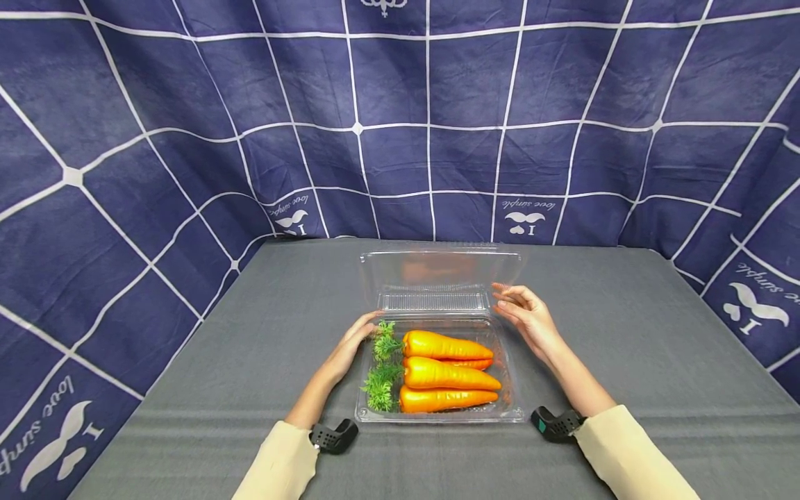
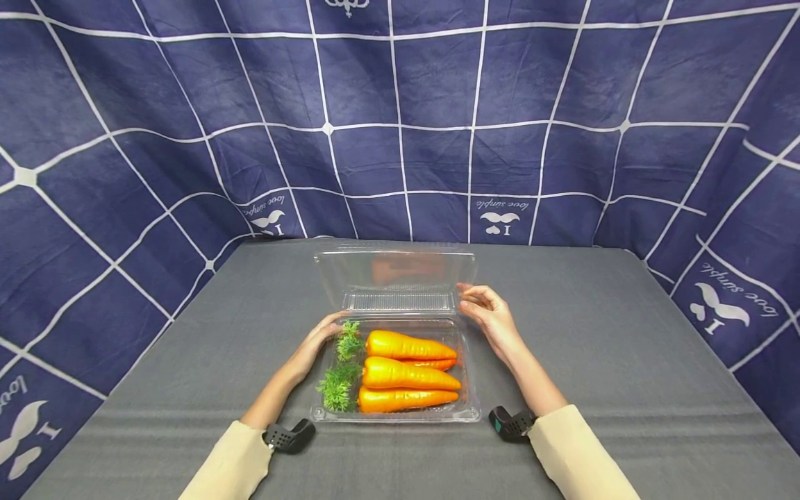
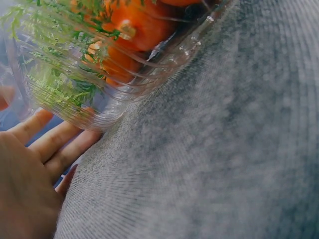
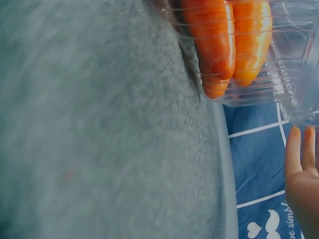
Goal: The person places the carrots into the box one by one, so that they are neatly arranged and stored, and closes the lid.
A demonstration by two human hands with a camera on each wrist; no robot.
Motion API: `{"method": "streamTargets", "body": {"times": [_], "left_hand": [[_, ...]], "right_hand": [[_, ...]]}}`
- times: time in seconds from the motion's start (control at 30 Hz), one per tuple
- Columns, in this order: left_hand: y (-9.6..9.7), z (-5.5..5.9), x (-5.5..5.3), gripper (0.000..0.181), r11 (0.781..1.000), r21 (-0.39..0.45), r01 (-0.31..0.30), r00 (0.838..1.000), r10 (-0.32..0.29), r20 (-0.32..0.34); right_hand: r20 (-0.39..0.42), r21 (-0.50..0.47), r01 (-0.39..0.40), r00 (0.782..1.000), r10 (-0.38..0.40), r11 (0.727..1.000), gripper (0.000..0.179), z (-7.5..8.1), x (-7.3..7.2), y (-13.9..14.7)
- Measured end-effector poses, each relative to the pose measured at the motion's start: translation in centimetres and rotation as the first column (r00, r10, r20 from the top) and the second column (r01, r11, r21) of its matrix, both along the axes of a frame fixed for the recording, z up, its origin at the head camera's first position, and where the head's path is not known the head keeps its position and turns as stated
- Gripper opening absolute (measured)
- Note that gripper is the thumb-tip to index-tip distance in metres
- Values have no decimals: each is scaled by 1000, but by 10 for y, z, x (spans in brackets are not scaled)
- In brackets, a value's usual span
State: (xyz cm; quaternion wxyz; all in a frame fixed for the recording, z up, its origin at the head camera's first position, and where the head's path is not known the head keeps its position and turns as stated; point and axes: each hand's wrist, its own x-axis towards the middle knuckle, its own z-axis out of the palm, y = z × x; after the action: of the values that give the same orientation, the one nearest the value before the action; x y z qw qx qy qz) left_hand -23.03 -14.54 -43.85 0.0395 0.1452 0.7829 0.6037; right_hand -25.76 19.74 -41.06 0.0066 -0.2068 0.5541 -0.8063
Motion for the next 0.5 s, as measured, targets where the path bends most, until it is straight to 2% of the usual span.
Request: {"method": "streamTargets", "body": {"times": [0.17,0.33,0.43,0.5], "left_hand": [[0,1,-1,48,1000,9,4,1000,-4,-2],[-1,-2,-2,50,1000,19,-1,1000,1,-4],[0,-3,-1,52,1000,21,-24,1000,24,3],[1,-2,-1,52,999,27,-39,999,39,5]], "right_hand": [[-16,68,17,1000,-16,998,26,-1,6,2],[9,129,36,999,-38,991,26,0,13,4],[26,208,61,997,-68,976,25,1,17,6],[11,279,79,996,-86,957,26,1,21,7]]}}
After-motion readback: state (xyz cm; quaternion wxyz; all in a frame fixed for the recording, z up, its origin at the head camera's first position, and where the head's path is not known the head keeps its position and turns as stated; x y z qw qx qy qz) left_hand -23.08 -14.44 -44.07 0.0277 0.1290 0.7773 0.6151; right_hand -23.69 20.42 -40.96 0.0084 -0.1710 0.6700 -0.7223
